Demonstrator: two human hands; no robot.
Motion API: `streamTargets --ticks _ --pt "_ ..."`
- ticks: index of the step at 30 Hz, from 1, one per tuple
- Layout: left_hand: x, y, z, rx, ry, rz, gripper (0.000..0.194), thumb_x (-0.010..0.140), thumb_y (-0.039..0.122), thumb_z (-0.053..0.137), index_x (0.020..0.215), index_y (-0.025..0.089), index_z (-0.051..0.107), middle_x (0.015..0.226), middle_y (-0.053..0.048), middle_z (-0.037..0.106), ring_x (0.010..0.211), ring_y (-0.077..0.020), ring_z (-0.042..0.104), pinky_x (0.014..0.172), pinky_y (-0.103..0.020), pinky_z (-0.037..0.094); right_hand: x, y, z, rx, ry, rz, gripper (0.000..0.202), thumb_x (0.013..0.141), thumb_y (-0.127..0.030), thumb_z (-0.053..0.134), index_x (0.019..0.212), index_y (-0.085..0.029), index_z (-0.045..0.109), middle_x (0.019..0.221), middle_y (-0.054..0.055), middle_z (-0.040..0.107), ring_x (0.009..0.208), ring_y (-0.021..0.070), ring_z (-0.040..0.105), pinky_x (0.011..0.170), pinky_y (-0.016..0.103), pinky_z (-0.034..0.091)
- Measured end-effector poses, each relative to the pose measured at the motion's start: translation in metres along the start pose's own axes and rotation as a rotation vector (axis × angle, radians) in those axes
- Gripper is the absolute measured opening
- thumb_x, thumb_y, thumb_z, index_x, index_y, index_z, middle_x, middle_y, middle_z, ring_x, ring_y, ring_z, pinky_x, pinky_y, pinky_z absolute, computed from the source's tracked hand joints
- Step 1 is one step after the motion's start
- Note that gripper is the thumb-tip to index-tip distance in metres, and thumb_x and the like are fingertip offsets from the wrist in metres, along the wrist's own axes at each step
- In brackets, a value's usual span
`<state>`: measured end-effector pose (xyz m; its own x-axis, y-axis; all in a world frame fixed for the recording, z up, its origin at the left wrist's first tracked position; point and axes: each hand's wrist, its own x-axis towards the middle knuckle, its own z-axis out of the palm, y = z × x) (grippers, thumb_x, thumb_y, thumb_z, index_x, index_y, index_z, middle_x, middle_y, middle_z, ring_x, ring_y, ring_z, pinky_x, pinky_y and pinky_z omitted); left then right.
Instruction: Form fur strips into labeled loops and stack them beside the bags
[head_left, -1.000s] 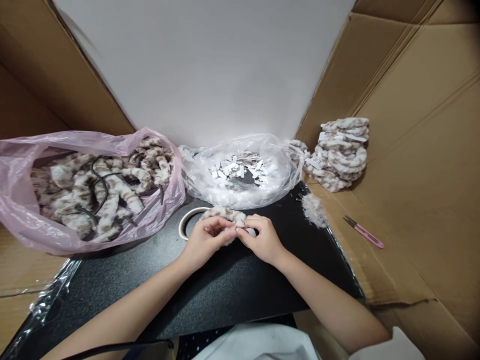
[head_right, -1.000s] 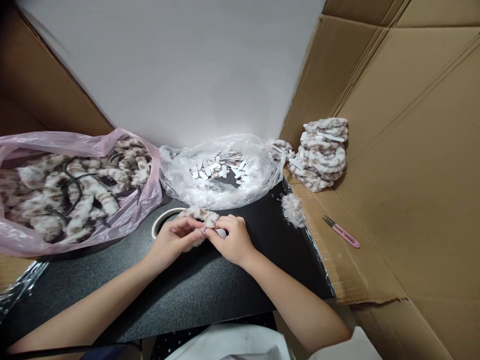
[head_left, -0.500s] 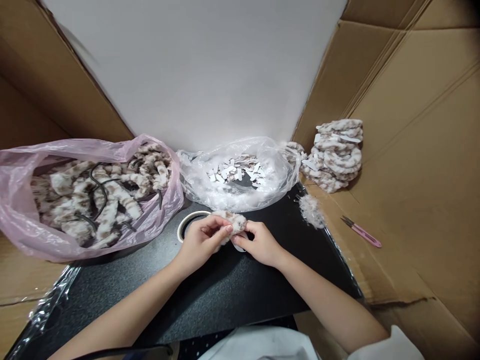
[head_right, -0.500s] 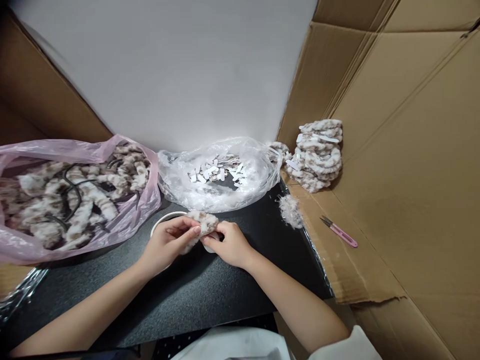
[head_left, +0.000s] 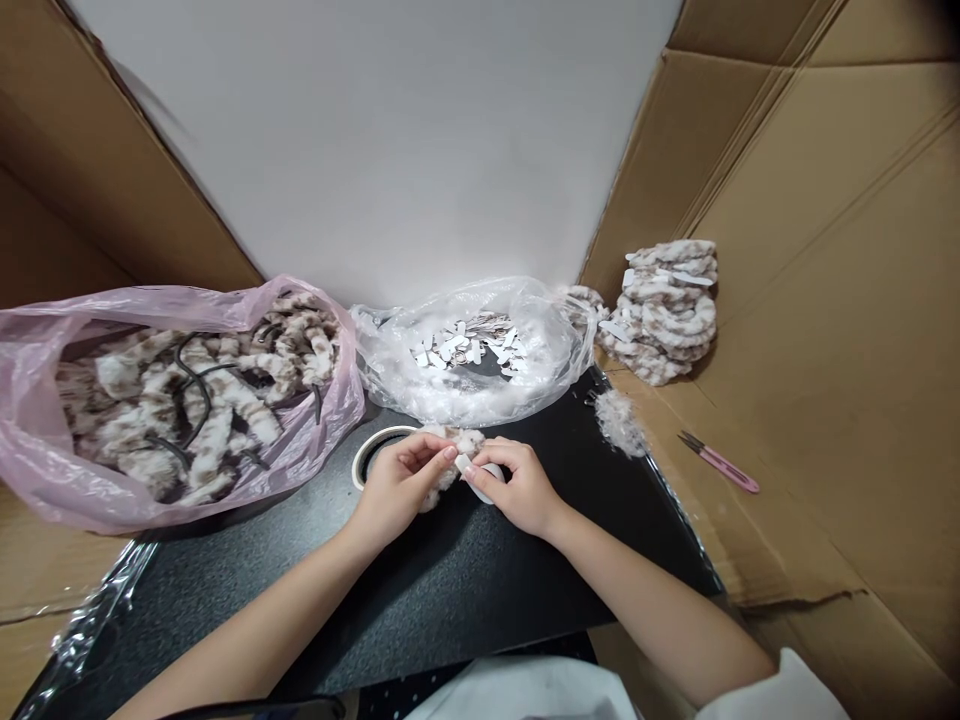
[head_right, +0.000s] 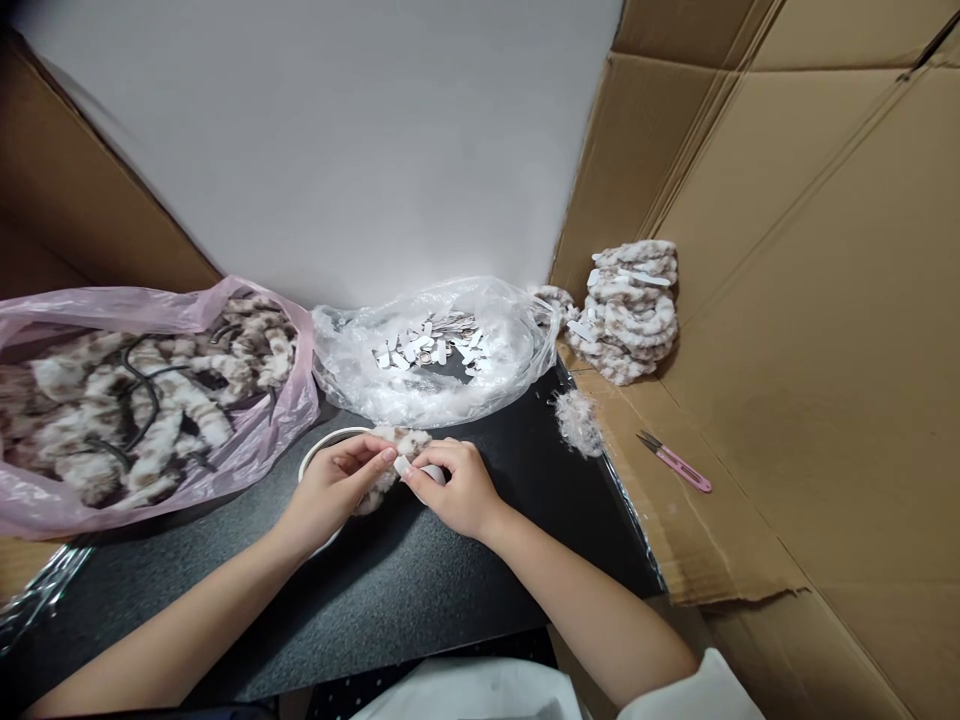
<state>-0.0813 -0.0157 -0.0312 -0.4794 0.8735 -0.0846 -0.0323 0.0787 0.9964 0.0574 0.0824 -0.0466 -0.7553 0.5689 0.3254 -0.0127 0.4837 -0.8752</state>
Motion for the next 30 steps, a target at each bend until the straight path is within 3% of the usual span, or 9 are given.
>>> streamTargets --ticks 12,19,25,30 --pt "-0.003 -0.002 0.001 -0.063 -0.065 -0.034 0.029 0.067 0.039 0.079 0.081 0.016 0.068 0.063 0.001 0.061 0.05 -0.008 0.048 0.042 -0.018 0.034 0.001 0.007 0.005 -0.074 0.075 0.007 0.029 0.084 -0.029 0.06 0.057 -0.02 0.059 0.058 -0.001 0.056 0.06 0.0144 0.049 0.063 0.03 0.037" --pt "0.0 -0.006 -0.001 -0.05 -0.014 -0.01 0.028 0.064 0.033 0.081 0.08 0.015 0.069 0.066 -0.001 0.064 0.058 -0.0097 0.054 0.05 -0.019 0.041 -0.004 0.0 -0.003 -0.075 0.03 -0.165 0.024 0.085 -0.029 0.058 0.064 -0.02 0.062 0.065 -0.001 0.06 0.065 0.0139 0.052 0.074 0.033 0.033" --pt "-0.004 -0.009 0.001 -0.026 -0.079 0.057 0.022 0.072 0.033 0.077 0.083 0.015 0.069 0.068 -0.001 0.066 0.057 -0.0097 0.055 0.053 -0.021 0.044 -0.002 0.005 0.003 -0.115 0.111 -0.053 0.026 0.084 -0.027 0.061 0.059 -0.019 0.059 0.06 -0.002 0.055 0.062 0.0134 0.049 0.07 0.031 0.032" --pt "-0.004 -0.009 0.0 -0.008 -0.092 0.081 0.021 0.071 0.032 0.078 0.082 0.016 0.07 0.076 -0.002 0.07 0.06 -0.0107 0.058 0.054 -0.021 0.045 0.0 0.006 0.004 -0.118 0.092 -0.029 0.031 0.084 -0.029 0.061 0.055 -0.019 0.054 0.057 -0.003 0.05 0.059 0.0123 0.045 0.066 0.029 0.031"
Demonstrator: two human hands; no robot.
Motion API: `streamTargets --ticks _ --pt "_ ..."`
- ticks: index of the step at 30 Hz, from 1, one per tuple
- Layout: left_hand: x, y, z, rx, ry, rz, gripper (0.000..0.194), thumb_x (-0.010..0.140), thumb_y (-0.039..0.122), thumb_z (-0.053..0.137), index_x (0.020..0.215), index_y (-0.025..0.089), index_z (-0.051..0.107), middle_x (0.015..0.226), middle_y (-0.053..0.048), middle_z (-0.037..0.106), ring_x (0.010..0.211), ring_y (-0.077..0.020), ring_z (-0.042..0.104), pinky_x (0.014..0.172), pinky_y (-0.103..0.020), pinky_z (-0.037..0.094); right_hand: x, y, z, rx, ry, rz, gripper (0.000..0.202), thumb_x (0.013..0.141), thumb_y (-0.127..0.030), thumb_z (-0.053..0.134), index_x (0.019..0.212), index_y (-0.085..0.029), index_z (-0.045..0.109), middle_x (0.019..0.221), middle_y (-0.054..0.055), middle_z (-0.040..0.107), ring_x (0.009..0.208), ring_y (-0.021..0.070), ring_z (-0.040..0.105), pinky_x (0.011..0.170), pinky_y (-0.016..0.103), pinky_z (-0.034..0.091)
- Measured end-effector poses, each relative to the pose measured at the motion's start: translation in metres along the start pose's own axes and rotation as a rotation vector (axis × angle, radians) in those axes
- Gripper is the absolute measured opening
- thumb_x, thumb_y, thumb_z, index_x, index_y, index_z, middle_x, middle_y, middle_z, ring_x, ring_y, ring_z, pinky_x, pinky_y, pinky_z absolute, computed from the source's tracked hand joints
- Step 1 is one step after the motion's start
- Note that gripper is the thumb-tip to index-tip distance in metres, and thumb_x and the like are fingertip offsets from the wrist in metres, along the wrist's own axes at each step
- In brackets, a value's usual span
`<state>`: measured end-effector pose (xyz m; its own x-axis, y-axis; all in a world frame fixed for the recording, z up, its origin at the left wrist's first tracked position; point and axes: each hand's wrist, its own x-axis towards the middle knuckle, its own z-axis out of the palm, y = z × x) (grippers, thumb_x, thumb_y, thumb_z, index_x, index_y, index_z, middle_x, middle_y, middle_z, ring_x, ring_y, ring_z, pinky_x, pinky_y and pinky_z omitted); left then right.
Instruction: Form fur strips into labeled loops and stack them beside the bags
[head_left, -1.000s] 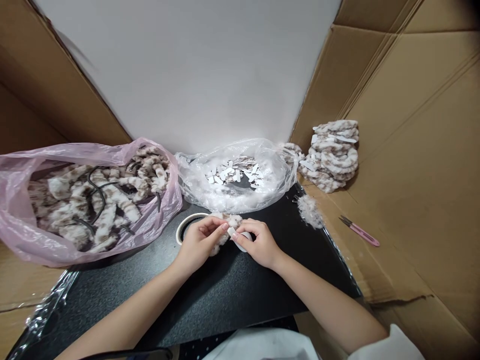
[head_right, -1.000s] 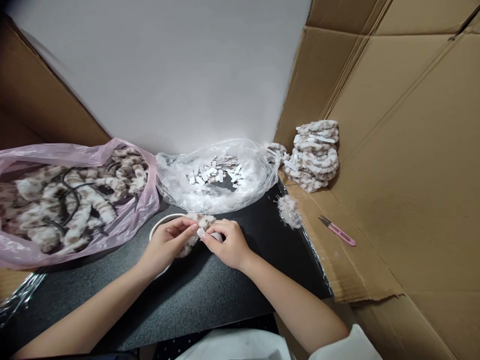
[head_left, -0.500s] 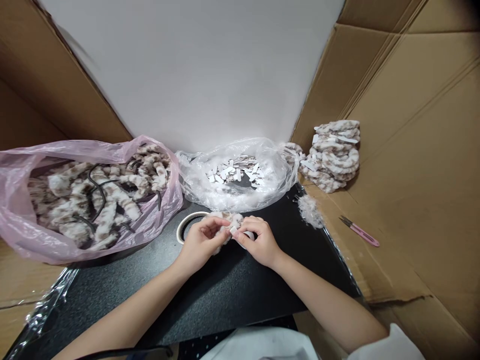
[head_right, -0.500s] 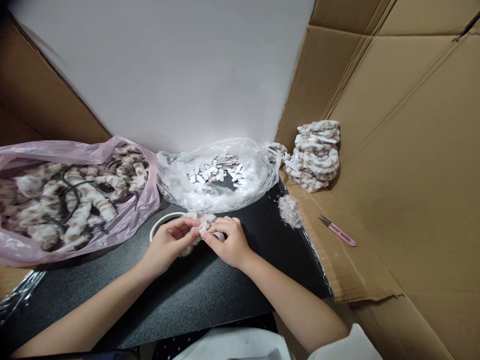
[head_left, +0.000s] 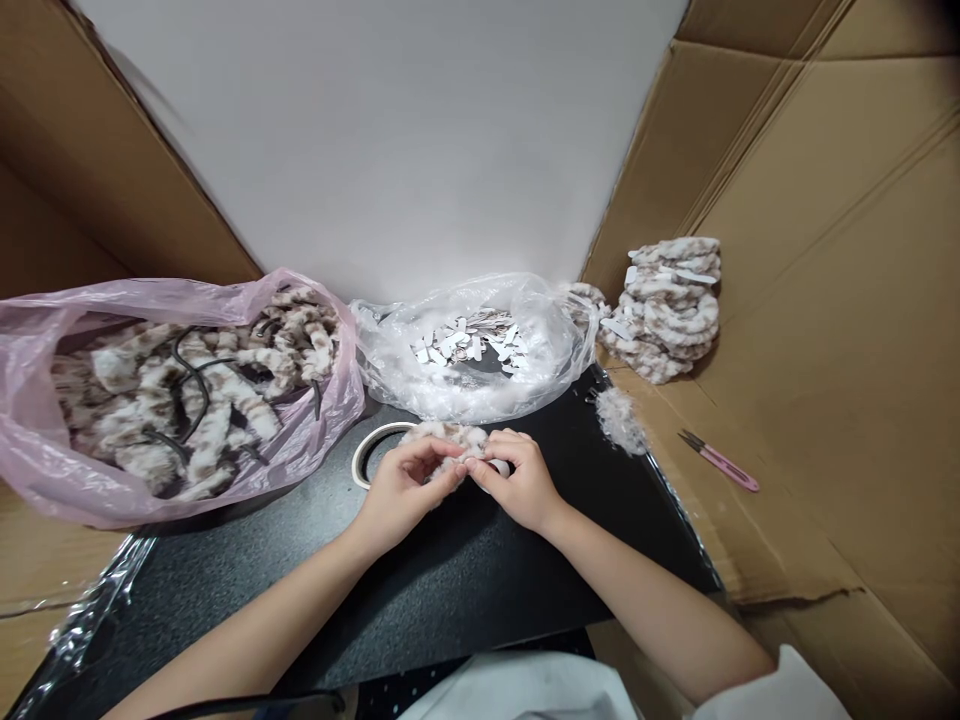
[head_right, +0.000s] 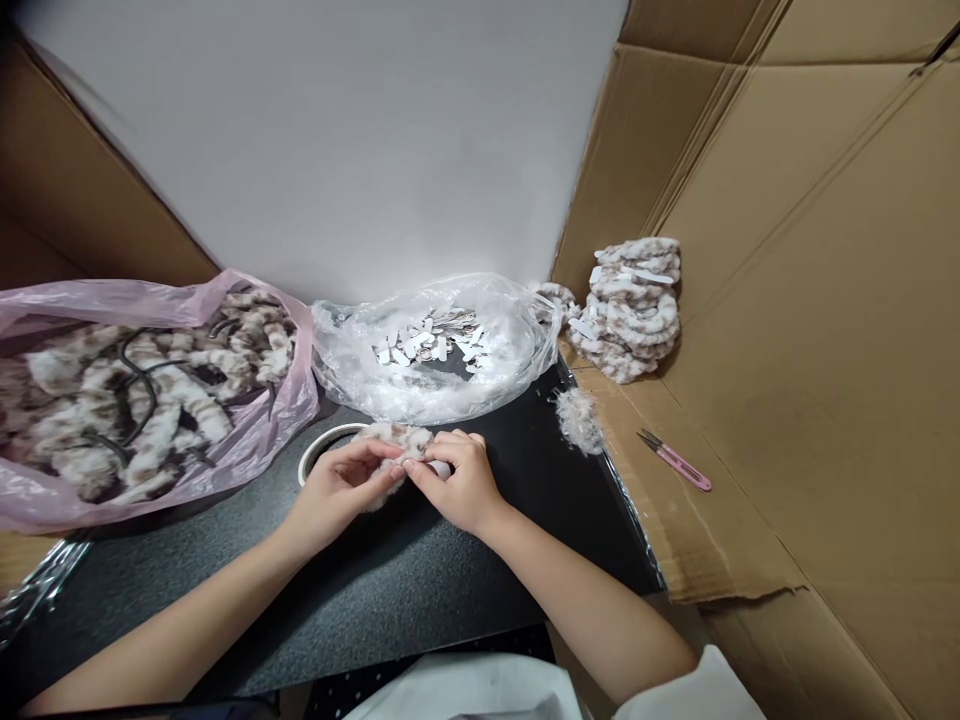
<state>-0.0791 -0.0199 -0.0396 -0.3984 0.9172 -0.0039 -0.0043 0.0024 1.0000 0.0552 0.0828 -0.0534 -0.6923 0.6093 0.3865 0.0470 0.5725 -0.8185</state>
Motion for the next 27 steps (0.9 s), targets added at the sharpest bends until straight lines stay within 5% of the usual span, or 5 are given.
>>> streamTargets --ticks 6,14,18,23,27 --pt "0.002 -0.001 -0.001 -0.006 -0.017 0.044 0.016 0.073 0.029 0.076 0.074 0.014 0.07 0.077 -0.005 0.072 0.069 -0.0125 0.063 0.063 -0.021 0.049 0.0 0.0 -0.001 -0.036 -0.106 0.062 0.029 0.082 -0.026 0.062 0.056 -0.018 0.054 0.062 -0.002 0.054 0.064 0.0128 0.047 0.066 0.027 0.032" --pt "0.005 0.033 -0.015 0.013 0.059 -0.03 0.028 0.071 0.039 0.077 0.075 0.013 0.067 0.054 0.001 0.058 0.04 -0.0064 0.044 0.035 -0.016 0.034 0.002 0.0 -0.005 0.027 -0.224 0.251 0.009 0.081 -0.02 0.062 0.075 -0.018 0.068 0.072 0.001 0.063 0.073 0.0163 0.055 0.072 0.028 0.039" --pt "0.013 0.059 -0.022 0.059 0.09 -0.013 0.029 0.069 0.039 0.079 0.074 0.013 0.067 0.054 0.001 0.06 0.038 -0.0063 0.046 0.035 -0.016 0.034 0.004 -0.001 -0.009 0.153 -0.185 0.228 0.015 0.084 -0.028 0.059 0.083 -0.017 0.069 0.075 0.002 0.063 0.073 0.0165 0.056 0.071 0.028 0.042" --pt "0.028 0.069 -0.028 0.087 0.16 -0.012 0.03 0.068 0.04 0.078 0.075 0.013 0.067 0.056 0.0 0.062 0.038 -0.0071 0.047 0.033 -0.016 0.034 0.003 0.002 -0.008 0.249 0.013 0.104 0.026 0.092 -0.035 0.045 0.091 -0.018 0.065 0.077 0.003 0.061 0.075 0.0173 0.056 0.073 0.03 0.044" --pt "0.04 0.08 -0.036 0.139 0.197 0.116 0.023 0.071 0.035 0.076 0.075 0.014 0.067 0.063 -0.002 0.067 0.048 -0.0088 0.055 0.041 -0.017 0.041 0.009 0.01 -0.015 0.027 0.037 0.088 0.021 0.085 -0.027 0.055 0.101 -0.02 0.066 0.086 0.005 0.065 0.078 0.0186 0.057 0.081 0.036 0.044"
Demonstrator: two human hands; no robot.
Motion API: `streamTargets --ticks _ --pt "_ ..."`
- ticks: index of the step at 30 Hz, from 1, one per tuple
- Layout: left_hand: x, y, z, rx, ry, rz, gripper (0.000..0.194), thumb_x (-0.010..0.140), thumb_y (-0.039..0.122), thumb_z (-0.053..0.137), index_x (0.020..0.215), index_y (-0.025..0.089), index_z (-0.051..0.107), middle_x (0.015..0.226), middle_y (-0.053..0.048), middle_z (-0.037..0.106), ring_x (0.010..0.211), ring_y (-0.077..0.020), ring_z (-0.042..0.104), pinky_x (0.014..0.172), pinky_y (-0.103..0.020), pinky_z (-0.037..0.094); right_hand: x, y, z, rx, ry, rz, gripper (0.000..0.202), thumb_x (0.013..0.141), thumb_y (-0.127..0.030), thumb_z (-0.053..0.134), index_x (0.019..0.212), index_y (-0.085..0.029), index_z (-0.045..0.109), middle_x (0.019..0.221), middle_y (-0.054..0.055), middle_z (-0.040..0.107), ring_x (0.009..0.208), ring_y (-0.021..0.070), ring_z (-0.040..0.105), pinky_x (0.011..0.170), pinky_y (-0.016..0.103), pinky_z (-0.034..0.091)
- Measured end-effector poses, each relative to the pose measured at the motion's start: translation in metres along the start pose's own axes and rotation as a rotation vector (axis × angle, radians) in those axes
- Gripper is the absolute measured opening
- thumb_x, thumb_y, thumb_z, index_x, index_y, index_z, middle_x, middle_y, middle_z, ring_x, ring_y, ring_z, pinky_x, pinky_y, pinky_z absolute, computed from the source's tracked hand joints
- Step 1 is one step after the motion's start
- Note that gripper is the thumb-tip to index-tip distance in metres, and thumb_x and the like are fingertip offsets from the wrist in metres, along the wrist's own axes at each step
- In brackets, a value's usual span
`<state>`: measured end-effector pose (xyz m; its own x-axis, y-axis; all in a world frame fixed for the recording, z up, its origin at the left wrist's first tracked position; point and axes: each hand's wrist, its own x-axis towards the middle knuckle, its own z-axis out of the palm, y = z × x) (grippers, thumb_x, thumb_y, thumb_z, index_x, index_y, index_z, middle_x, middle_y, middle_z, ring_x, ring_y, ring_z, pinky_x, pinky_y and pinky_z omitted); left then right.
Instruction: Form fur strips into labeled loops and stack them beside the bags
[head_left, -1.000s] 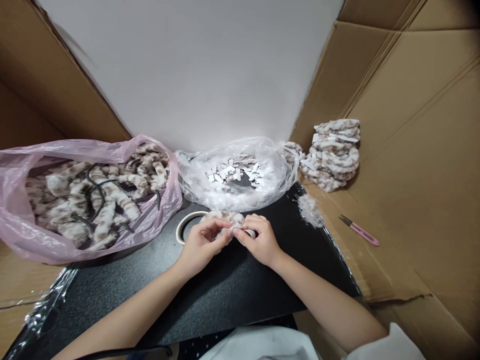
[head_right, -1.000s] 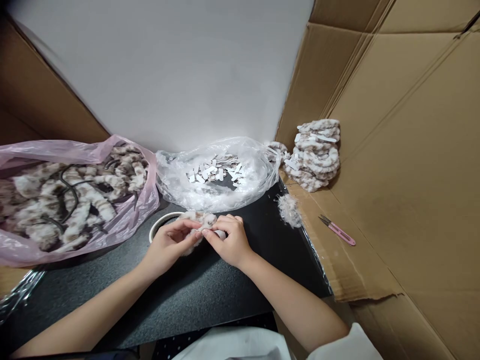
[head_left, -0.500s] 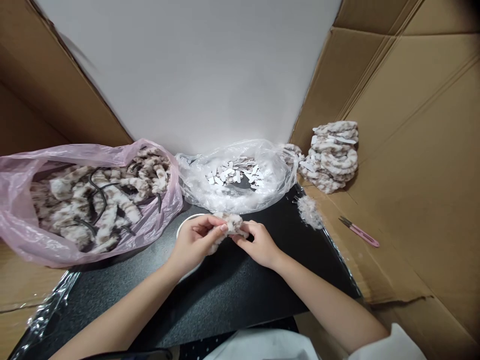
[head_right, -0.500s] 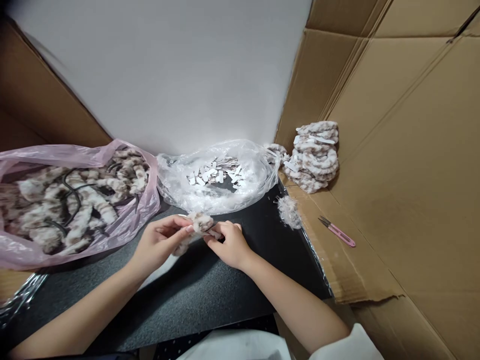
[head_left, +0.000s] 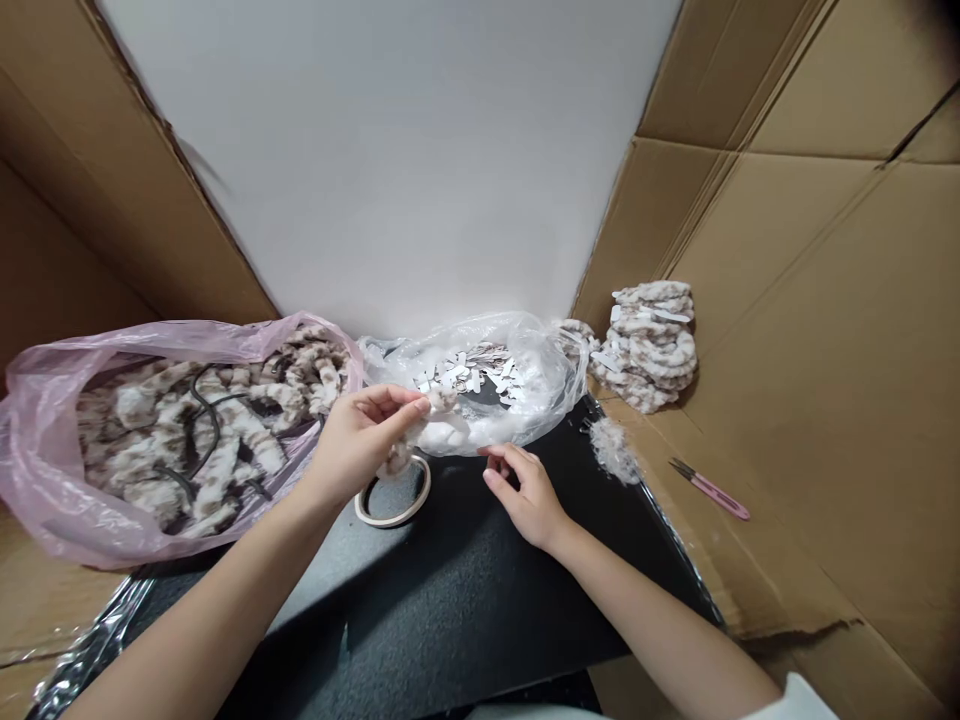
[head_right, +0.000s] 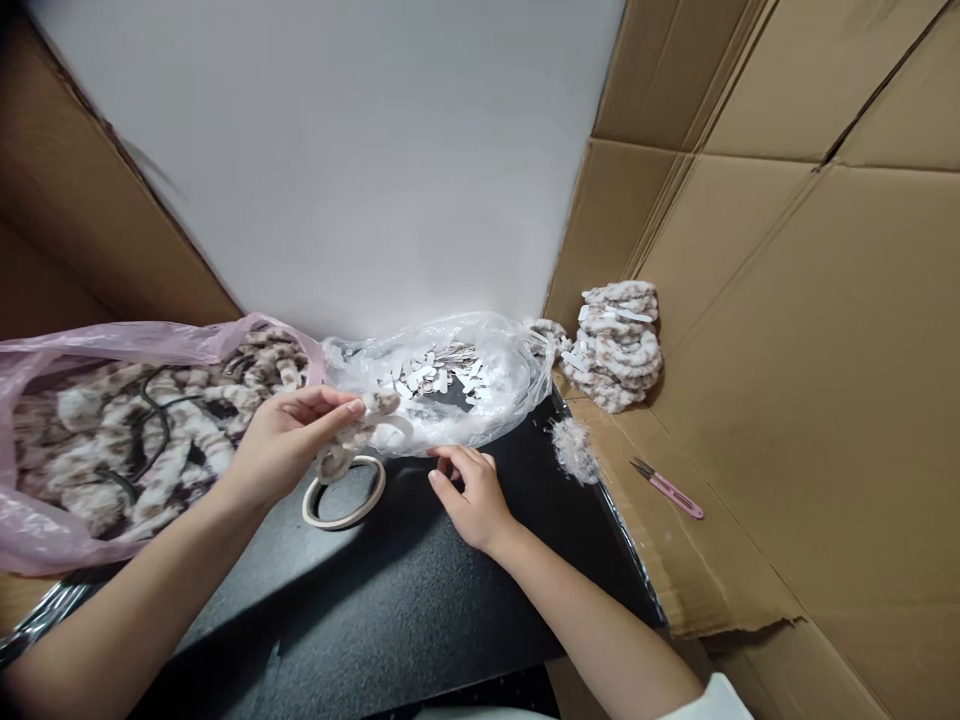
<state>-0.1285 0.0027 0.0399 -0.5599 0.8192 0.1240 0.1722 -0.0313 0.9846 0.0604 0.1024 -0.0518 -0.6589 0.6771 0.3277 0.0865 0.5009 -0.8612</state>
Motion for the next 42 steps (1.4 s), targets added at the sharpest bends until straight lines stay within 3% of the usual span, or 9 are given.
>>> streamTargets --ticks 5,8,11,15,17,22,26,31,42 --pt "-0.003 0.015 0.0 0.27 -0.321 0.207 0.015 0.081 0.029 0.066 0.076 0.016 0.068 0.069 -0.003 0.07 0.056 -0.0114 0.06 0.049 -0.02 0.044 0.033 -0.018 -0.026 0.025 0.145 -0.046 0.021 0.083 -0.021 0.055 0.102 -0.02 0.064 0.095 0.006 0.067 0.091 0.0196 0.061 0.086 0.035 0.047" --pt "-0.014 0.012 0.005 0.432 -0.51 0.426 0.011 0.087 0.021 0.059 0.082 0.017 0.068 0.076 -0.003 0.071 0.065 -0.0122 0.064 0.058 -0.021 0.048 0.054 -0.04 -0.03 0.191 -0.162 -0.096 0.017 0.087 -0.024 0.053 0.099 -0.019 0.065 0.092 0.004 0.068 0.091 0.018 0.063 0.085 0.033 0.048" --pt "-0.025 0.002 0.007 0.514 -0.615 0.604 0.012 0.09 0.015 0.054 0.085 0.017 0.064 0.079 -0.002 0.07 0.072 -0.0123 0.065 0.065 -0.021 0.05 0.069 -0.052 -0.021 0.294 -0.557 0.021 0.015 0.088 -0.022 0.052 0.093 -0.016 0.064 0.07 0.0 0.062 0.069 0.0141 0.06 0.07 0.028 0.048" --pt "-0.033 -0.004 0.005 0.649 -0.633 0.762 0.015 0.093 0.013 0.05 0.09 0.018 0.064 0.086 -0.004 0.07 0.081 -0.0144 0.066 0.075 -0.024 0.052 0.08 -0.044 -0.008 0.341 -0.956 0.203 0.009 0.082 -0.015 0.054 0.081 -0.014 0.063 0.066 -0.003 0.057 0.061 0.0089 0.052 0.06 0.02 0.042" --pt "-0.034 -0.004 0.005 0.716 -0.597 0.837 0.016 0.095 0.015 0.048 0.091 0.017 0.064 0.086 -0.004 0.07 0.081 -0.0149 0.067 0.076 -0.026 0.052 0.081 -0.036 -0.004 0.389 -1.04 0.293 0.008 0.081 -0.015 0.055 0.077 -0.013 0.062 0.067 -0.002 0.058 0.062 0.0083 0.054 0.059 0.019 0.043" --pt "-0.029 -0.005 0.004 0.784 -0.436 1.015 0.019 0.095 0.012 0.046 0.089 0.015 0.064 0.088 -0.008 0.071 0.078 -0.0166 0.066 0.072 -0.027 0.054 0.074 -0.025 0.005 0.59 -1.006 0.486 0.014 0.082 -0.028 0.055 0.079 -0.015 0.062 0.054 -0.002 0.061 0.046 0.0106 0.057 0.049 0.021 0.045" --pt "-0.027 -0.009 0.002 0.775 -0.41 0.979 0.017 0.093 0.013 0.048 0.092 0.018 0.064 0.095 -0.008 0.07 0.08 -0.0166 0.067 0.073 -0.025 0.054 0.068 -0.024 0.012 0.697 -1.002 0.565 0.012 0.072 -0.028 0.067 0.074 -0.016 0.063 0.056 0.001 0.065 0.049 0.0162 0.063 0.047 0.024 0.047" --pt "-0.029 -0.01 0.002 0.675 -0.436 0.876 0.016 0.091 0.011 0.051 0.092 0.019 0.065 0.094 -0.007 0.069 0.083 -0.0159 0.067 0.076 -0.023 0.052 0.068 -0.024 0.014 0.823 -0.734 0.66 0.024 0.061 -0.016 0.071 0.084 -0.016 0.063 0.062 -0.003 0.065 0.051 0.0087 0.058 0.05 0.019 0.043" --pt "-0.029 -0.014 0.013 0.486 -0.37 0.836 0.016 0.086 0.005 0.055 0.086 0.019 0.063 0.084 -0.006 0.072 0.078 -0.0147 0.07 0.07 -0.021 0.055 0.07 -0.04 -0.001 0.717 -0.492 0.459 0.043 0.056 -0.014 0.077 0.094 -0.016 0.057 0.053 -0.009 0.06 0.046 0.0057 0.051 0.052 0.018 0.039"
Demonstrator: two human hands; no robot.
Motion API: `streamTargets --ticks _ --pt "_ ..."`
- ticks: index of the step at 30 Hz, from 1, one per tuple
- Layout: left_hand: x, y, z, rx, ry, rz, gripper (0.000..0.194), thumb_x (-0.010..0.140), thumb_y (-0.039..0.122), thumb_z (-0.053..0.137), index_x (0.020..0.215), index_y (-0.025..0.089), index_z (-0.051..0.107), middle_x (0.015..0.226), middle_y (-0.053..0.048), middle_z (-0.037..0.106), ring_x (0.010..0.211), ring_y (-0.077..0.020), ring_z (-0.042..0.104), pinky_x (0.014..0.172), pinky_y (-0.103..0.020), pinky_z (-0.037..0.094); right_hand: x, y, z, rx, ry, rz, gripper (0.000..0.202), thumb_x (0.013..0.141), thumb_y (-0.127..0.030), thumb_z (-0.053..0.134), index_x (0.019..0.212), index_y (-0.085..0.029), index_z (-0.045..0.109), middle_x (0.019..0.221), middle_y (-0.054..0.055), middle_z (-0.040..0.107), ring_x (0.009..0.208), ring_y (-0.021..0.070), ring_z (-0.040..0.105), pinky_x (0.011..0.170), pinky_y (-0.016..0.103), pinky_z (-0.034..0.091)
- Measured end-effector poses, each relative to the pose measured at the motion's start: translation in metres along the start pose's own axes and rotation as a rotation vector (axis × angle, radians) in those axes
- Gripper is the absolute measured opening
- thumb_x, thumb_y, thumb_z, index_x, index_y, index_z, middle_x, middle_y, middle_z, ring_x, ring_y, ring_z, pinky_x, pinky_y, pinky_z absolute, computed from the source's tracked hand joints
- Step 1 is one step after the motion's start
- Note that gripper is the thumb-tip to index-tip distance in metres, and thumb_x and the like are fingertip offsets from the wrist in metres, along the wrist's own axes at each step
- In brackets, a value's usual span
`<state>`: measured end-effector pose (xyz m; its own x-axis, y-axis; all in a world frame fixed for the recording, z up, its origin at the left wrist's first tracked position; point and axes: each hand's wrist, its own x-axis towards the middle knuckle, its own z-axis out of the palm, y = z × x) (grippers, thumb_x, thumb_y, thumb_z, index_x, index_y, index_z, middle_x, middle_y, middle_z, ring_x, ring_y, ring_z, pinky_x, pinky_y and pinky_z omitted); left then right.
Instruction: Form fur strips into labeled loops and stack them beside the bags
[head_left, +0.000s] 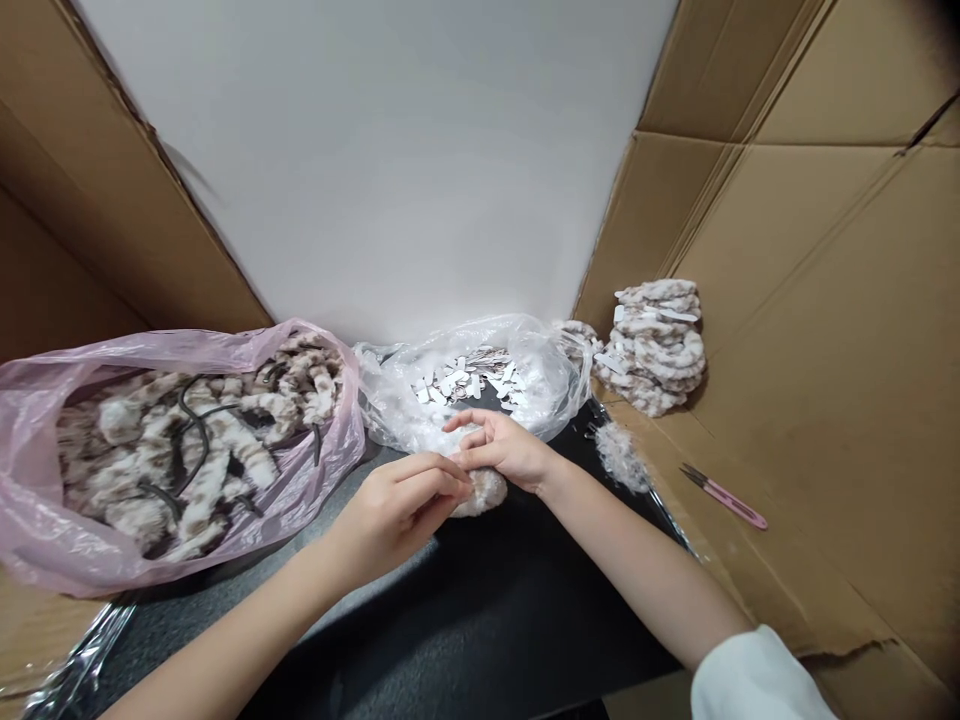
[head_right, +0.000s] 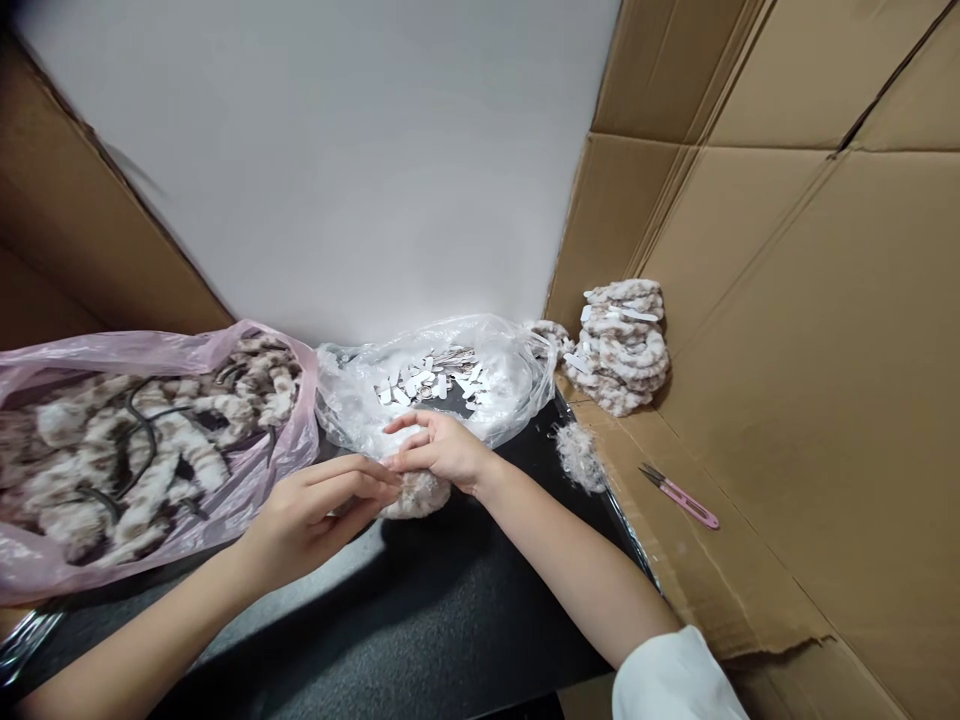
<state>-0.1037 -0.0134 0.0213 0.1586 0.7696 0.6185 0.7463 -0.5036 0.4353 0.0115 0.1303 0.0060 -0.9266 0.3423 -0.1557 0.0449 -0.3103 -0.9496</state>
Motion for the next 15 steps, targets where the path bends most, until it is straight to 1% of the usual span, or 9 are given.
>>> streamTargets --ticks 3,9,12,15 --pt "-0.001 -0.003 0.003 0.028 0.057 -0.054 0.013 0.085 0.008 0.058 0.082 0.019 0.063 0.083 -0.006 0.074 0.076 -0.0152 0.071 0.07 -0.022 0.056 -0.004 -0.005 0.004 -0.059 0.104 -0.127 0.046 0.056 -0.02 0.081 0.095 -0.017 0.056 0.056 -0.009 0.062 0.047 0.0068 0.052 0.053 0.02 0.042" --pt "-0.004 -0.009 0.005 -0.019 0.16 -0.238 0.009 0.085 0.014 0.06 0.082 0.019 0.066 0.082 -0.005 0.074 0.075 -0.0162 0.07 0.065 -0.022 0.054 -0.009 -0.006 0.019 -0.188 0.33 -0.34 0.04 0.06 -0.027 0.08 0.09 -0.02 0.056 0.057 -0.008 0.06 0.054 0.0097 0.056 0.06 0.025 0.047" --pt "-0.003 -0.009 0.005 -0.096 0.163 -0.382 0.008 0.084 0.022 0.064 0.078 0.018 0.068 0.074 -0.005 0.072 0.068 -0.0164 0.067 0.062 -0.024 0.052 -0.009 -0.002 0.022 -0.218 0.372 -0.401 0.037 0.062 -0.028 0.079 0.091 -0.021 0.056 0.061 -0.007 0.061 0.06 0.0119 0.06 0.066 0.028 0.051" --pt "-0.001 -0.008 0.005 -0.269 0.172 -0.537 0.012 0.081 0.028 0.069 0.079 0.016 0.066 0.071 -0.004 0.069 0.061 -0.0143 0.063 0.055 -0.023 0.048 -0.008 0.001 0.023 -0.212 0.379 -0.404 0.034 0.065 -0.027 0.077 0.09 -0.021 0.056 0.063 -0.006 0.062 0.061 0.0122 0.061 0.064 0.027 0.051"
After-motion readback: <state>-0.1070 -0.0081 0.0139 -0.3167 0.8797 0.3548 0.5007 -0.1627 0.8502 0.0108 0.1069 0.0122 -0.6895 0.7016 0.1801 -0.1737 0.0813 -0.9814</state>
